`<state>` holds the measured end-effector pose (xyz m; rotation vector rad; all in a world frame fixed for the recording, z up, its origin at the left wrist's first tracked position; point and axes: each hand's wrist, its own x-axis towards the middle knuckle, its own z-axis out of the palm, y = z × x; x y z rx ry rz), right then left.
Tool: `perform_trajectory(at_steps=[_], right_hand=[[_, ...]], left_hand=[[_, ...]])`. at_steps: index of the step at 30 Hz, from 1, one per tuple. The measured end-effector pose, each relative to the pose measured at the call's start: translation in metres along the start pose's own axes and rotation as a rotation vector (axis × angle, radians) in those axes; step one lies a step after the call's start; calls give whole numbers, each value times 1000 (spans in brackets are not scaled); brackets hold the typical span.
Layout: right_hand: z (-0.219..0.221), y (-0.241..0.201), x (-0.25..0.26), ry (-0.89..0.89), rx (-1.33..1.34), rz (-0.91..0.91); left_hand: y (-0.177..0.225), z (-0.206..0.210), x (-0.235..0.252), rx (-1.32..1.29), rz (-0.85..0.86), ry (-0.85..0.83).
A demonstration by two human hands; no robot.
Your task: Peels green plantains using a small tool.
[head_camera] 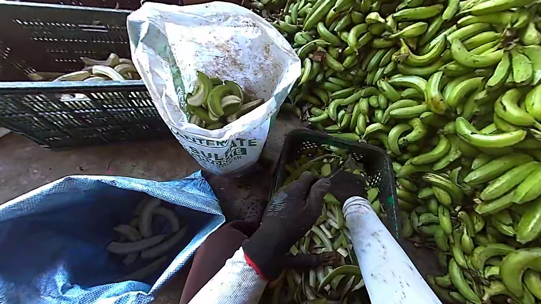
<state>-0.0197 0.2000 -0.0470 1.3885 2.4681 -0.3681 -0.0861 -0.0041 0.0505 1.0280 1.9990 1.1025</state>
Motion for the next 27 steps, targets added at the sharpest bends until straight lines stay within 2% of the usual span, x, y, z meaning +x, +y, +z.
perform_trajectory(at_steps=[1, 2, 4, 5, 6, 7, 10, 11, 14, 15, 18, 19, 24, 27], right_hand=[[1, 10, 1, 82, 186, 13], [2, 22, 0, 242, 427, 16], [-10, 35, -4, 424, 1186, 36], [-15, 44, -2, 404, 1648, -21], [-23, 47, -3, 370, 1973, -69], [-26, 51, -10, 322, 2099, -99], [-24, 62, -48, 278, 1656, -81], [-29, 67, -59, 272, 1585, -98], [-49, 89, -101, 319, 1755, -302], [-52, 96, -115, 370, 1710, -312], [-46, 111, -140, 481, 1408, -152], [-40, 113, -144, 504, 1387, -100], [-17, 108, -163, 564, 1911, -166], [-13, 100, -178, 577, 1998, -153]], left_hand=[[-1, 1, 0, -28, 0, -2], [-2, 3, 2, -64, 5, -3], [-5, 11, 5, -138, 37, 8], [-6, 16, 6, -178, 61, 11], [-7, 20, 8, -217, 86, 11], [-8, 24, 10, -257, 111, 11], [-11, 36, 9, -317, 156, -18], [-12, 41, 9, -320, 175, -26], [-9, 53, 1, -345, 219, -36], [-8, 59, -2, -360, 244, -42], [0, 79, -19, -412, 314, -117], [2, 87, -25, -430, 325, -150], [10, 118, -42, -600, 334, -255], [15, 122, -47, -586, 327, -286]])
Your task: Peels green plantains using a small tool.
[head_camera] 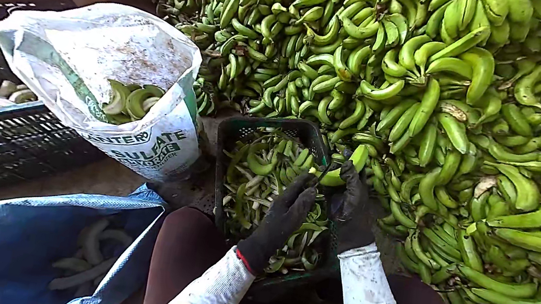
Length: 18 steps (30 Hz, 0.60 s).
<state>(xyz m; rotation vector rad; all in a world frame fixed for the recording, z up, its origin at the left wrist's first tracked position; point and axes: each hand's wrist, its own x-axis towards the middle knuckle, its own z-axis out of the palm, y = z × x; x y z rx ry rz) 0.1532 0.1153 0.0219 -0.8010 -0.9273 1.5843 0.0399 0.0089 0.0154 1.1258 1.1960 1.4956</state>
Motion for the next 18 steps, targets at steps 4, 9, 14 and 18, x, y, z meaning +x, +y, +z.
perform_trajectory(at_steps=[4, 9, 14, 18], right_hand=[[1, -1, -11, -7, 2, -20], [7, 0, -16, 31, 2, -9], [18, 5, -25, -13, -32, -79], [15, 8, -25, -51, -65, -89]], left_hand=[[-2, 4, -3, 36, -1, -7], [-4, 2, -6, 65, -8, -4], [-3, 5, -6, -102, -51, 111], [-4, 0, -4, 1, -6, 122]])
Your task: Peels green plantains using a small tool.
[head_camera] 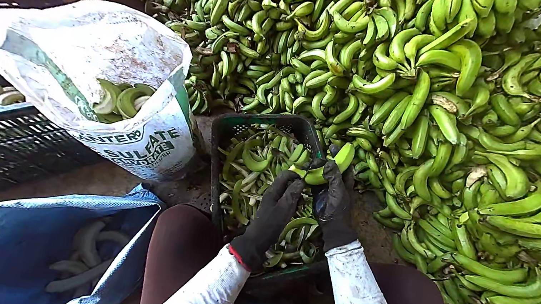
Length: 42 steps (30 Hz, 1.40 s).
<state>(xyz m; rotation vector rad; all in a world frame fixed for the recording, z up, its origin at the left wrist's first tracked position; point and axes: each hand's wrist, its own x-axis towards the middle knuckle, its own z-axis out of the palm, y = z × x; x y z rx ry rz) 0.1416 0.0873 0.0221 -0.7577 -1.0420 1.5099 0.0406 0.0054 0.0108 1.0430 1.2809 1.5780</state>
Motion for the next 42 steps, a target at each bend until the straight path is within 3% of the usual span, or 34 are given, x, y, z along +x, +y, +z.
perform_trajectory(at_steps=[3, 4, 7, 10, 13, 16, 19, 22, 24, 27, 28, 33, 35, 42], right_hand=[[-10, 4, 8, 80, -172, 51], [-15, 3, 11, 68, -211, 65], [-36, 2, 17, -85, -123, 191], [-54, -5, 18, -363, -6, 349], [-69, -21, 20, -574, -99, 476], [-81, -41, 24, -659, -351, 572], [-99, -44, 29, -534, -626, 585], [-117, -35, 35, -368, -492, 422], [-110, -30, 36, -263, -285, 286], [-80, -38, 27, -9, -140, 189], [-71, -42, 24, 49, -138, 160], [-43, -40, 16, 168, -124, -39], [-37, -38, 14, 202, -100, -36], [-32, -37, 9, 209, -11, -58]], left_hand=[[-10, -8, 0, 418, 242, 8], [-6, -8, -1, 394, 180, -43], [19, -13, -2, -29, -232, -283], [22, -26, 0, -138, -321, -379], [21, -38, 4, 13, -215, -312], [33, -48, 5, 40, -121, -180], [53, -61, 8, -74, 44, -58], [68, -52, 8, -209, 117, -77], [51, -37, 3, -147, -17, -179], [3, -20, 0, 419, -476, -395], [-8, -14, -1, 532, -529, -423], [-6, 10, -18, 308, -20, -315], [-4, 19, -24, 284, 98, -295], [-6, 25, -30, 323, 173, -258]])
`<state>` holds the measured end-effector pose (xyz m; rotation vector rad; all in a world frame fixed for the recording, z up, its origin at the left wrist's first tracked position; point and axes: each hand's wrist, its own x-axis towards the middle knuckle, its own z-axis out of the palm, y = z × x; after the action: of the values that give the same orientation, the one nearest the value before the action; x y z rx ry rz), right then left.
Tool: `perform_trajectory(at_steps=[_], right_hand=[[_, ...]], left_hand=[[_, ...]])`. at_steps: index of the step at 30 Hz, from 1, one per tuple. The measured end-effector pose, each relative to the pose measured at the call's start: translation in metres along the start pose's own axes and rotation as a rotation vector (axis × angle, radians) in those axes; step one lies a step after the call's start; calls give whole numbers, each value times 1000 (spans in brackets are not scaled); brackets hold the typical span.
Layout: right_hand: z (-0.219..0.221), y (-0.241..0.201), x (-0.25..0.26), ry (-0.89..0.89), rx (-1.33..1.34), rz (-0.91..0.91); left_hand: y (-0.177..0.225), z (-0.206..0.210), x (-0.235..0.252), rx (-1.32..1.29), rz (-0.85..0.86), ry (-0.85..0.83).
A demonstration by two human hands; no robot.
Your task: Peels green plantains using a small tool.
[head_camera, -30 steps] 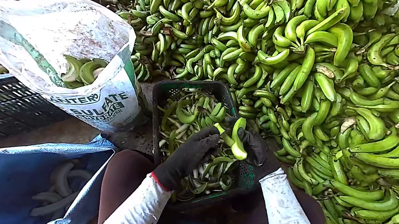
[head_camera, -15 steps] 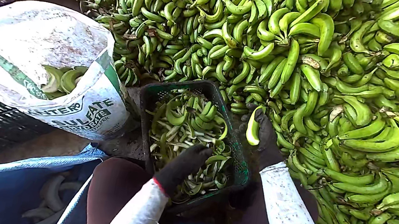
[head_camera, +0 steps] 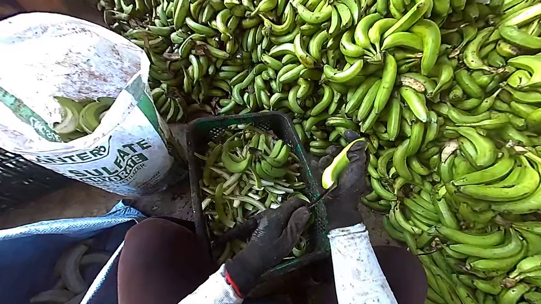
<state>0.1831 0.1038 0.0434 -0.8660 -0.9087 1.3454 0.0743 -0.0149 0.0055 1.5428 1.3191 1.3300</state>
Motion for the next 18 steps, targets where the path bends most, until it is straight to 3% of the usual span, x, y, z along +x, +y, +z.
perform_trajectory(at_steps=[6, 14, 16, 18], right_hand=[[12, -7, -10, 25, 2, 36], [24, 3, -28, -31, 147, 375], [15, 9, -22, -87, 116, 287], [-1, 19, -14, -167, 25, 53]], left_hand=[[-3, -3, 0, -6, -23, -41], [-31, -10, 5, 69, -62, 3], [-29, -10, 5, 68, -76, -2], [-25, -8, 4, 73, -75, -25]])
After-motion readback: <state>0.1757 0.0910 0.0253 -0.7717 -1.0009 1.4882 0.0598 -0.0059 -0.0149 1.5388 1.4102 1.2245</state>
